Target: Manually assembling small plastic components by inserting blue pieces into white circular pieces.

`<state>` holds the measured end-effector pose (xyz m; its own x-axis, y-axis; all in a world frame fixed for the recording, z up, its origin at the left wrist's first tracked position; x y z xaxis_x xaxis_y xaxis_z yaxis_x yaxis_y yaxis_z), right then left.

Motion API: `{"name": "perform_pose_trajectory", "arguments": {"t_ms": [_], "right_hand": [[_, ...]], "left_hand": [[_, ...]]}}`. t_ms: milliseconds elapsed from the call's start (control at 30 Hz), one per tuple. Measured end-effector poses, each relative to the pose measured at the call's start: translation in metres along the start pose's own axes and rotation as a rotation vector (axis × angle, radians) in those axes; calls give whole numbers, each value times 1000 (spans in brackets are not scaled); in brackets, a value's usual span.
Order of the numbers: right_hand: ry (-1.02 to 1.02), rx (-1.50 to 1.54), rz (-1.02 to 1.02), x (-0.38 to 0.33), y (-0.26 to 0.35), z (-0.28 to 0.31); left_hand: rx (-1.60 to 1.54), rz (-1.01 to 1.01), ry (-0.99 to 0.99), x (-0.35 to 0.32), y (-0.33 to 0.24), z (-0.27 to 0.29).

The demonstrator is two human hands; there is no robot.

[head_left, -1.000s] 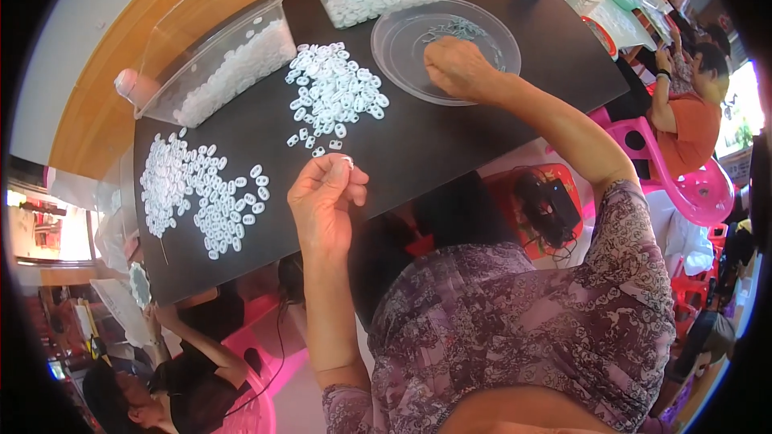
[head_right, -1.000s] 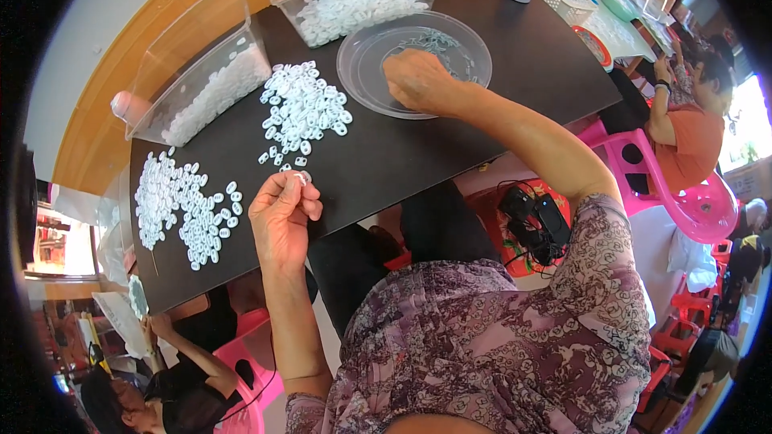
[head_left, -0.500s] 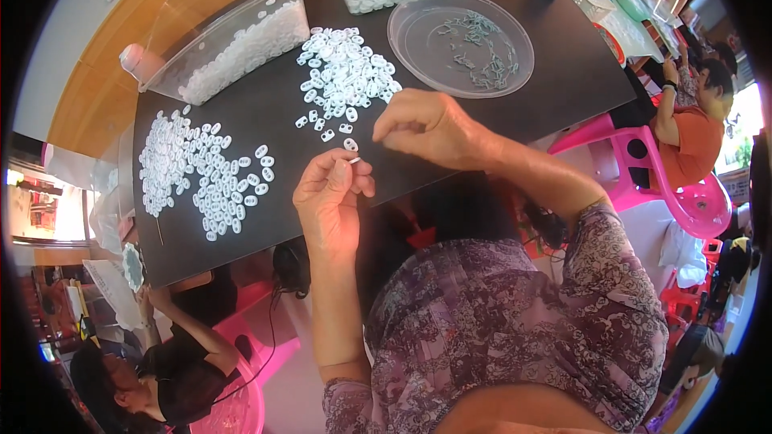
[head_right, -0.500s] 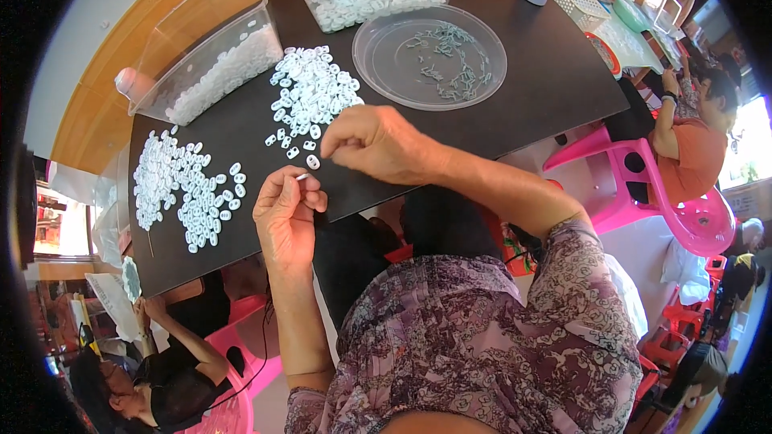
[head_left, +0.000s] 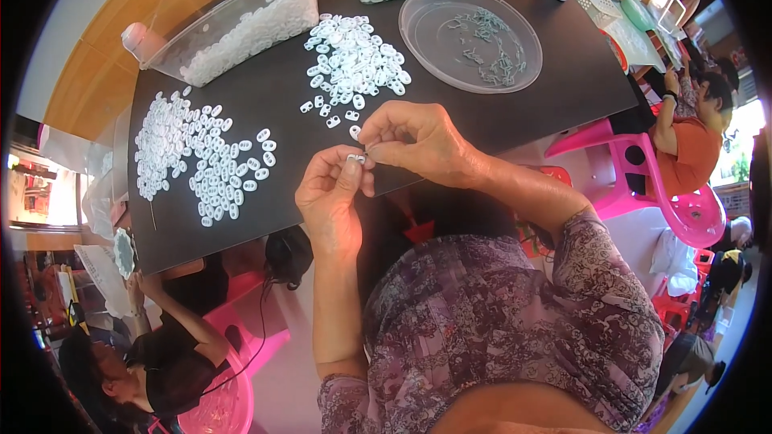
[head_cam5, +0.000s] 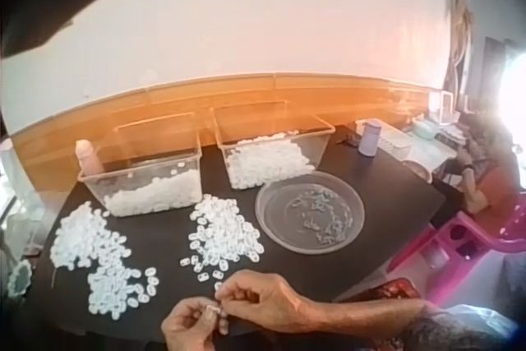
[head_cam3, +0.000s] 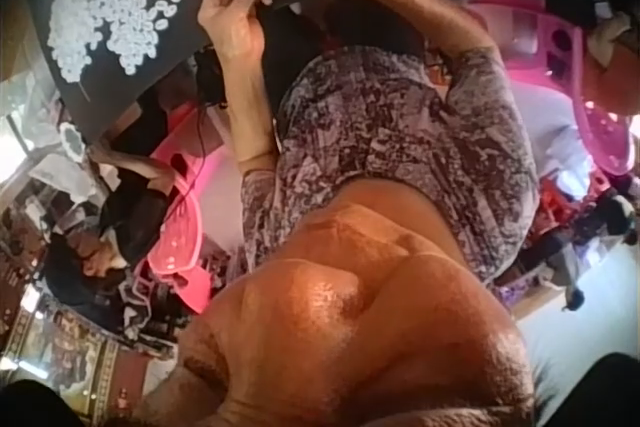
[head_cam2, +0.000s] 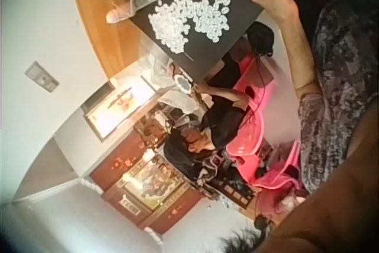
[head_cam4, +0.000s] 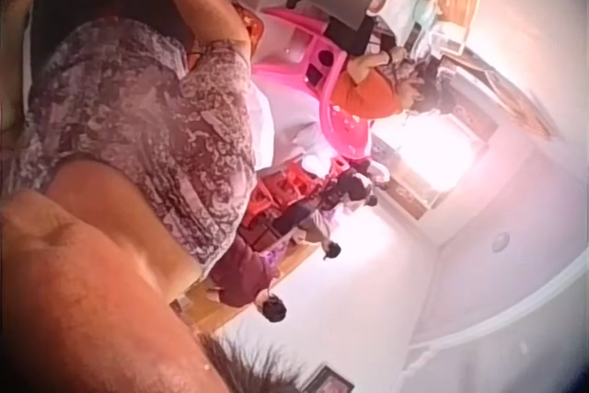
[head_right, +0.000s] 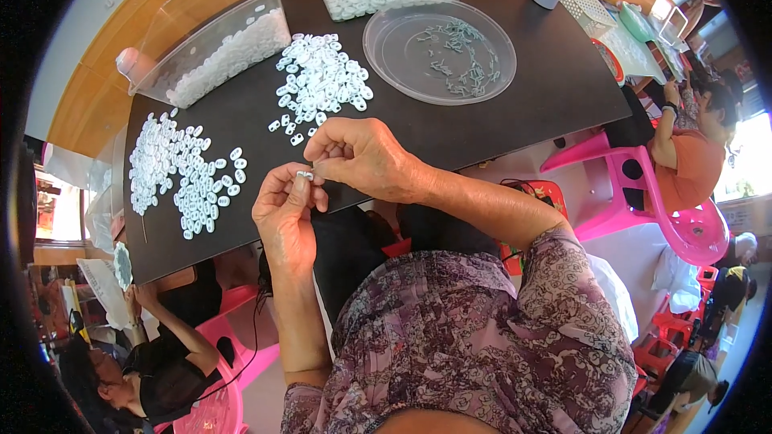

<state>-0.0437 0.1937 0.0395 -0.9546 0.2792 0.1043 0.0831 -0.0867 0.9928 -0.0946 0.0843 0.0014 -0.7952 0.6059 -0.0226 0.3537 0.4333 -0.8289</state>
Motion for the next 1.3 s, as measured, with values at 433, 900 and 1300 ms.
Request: {"name": "perform_pose_trajectory", "arguments": {"t_ms": [433,900,1300], "right_hand": [[-3,-87,25,-2,1,-4],[58,-100,-65,-5,-5,-12],[56,-199,-14,-5,-1,-15]], "left_hand": [[145,-50,-53,-7,-5,9],[191,-72,-68,-10,-6,13],[227,-74,-74,-12,-8,16]]}}
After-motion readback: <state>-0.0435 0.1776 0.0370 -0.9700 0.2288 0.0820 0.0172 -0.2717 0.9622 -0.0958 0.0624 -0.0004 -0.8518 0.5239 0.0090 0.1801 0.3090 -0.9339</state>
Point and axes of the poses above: each hand's wrist, its own x-axis towards the middle knuckle, its own z-axis out of the back of the hand, y = z × x, the point moved 10 cm from there along x, towards the middle knuckle
